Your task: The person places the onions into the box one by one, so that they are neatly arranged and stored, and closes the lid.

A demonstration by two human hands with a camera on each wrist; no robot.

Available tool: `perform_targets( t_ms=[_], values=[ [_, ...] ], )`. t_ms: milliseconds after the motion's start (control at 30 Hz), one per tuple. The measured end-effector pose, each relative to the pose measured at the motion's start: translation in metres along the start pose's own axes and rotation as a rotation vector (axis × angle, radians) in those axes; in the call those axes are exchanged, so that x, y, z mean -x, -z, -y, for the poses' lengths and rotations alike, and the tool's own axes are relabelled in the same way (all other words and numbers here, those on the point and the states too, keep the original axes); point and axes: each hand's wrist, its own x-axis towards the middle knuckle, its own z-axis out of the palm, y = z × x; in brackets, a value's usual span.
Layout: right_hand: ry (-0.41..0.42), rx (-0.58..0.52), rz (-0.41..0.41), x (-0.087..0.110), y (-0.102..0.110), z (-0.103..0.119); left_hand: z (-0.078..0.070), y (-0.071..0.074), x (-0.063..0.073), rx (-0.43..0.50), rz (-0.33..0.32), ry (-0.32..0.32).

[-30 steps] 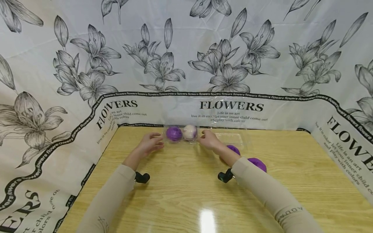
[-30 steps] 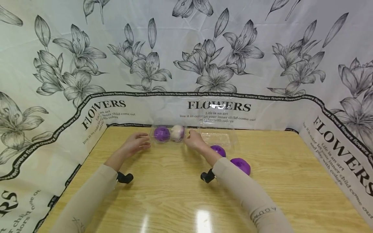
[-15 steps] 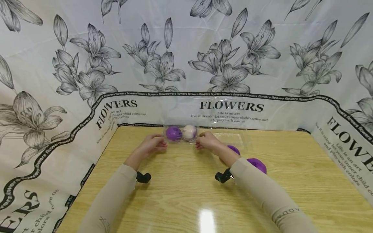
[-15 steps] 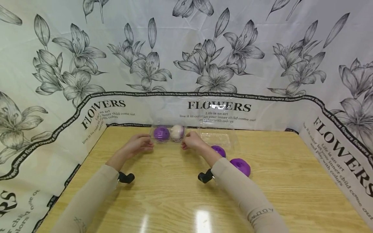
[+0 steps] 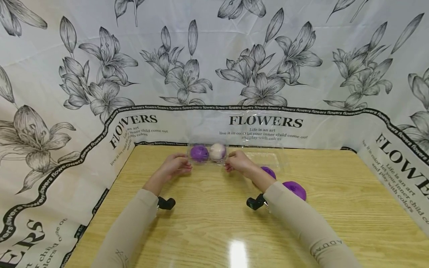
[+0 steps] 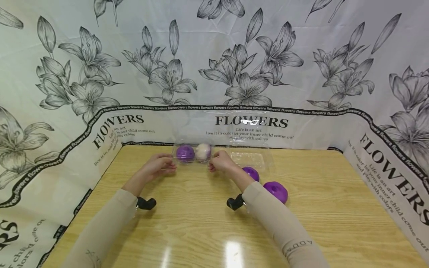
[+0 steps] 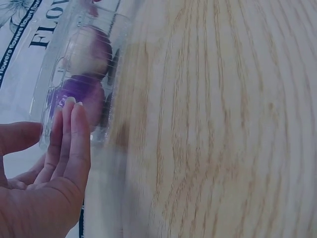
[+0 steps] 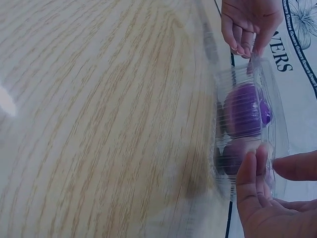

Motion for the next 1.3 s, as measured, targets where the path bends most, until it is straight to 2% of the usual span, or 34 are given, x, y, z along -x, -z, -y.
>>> perform_targets(
  t_ms=[500,833,1067,1300],
  values=[
    [0.018,0.006,-0.007,-0.001,0.002,-0.001,0.000,-0.001,-0.002,0.031,-0.022,0.002],
    [-0.003,-0.006,-0.015,0.001,0.001,-0.001,0.001,-0.001,-0.001,0.023,-0.023,0.021],
    [0.036,0.078,-0.070,0.003,-0.001,0.000,0.002,-0.003,0.001,0.012,-0.029,-0.009],
    [0.031,0.260,-0.094,0.014,0.000,0.002,0.004,-0.003,0.005,-0.004,-0.027,0.001]
  ],
)
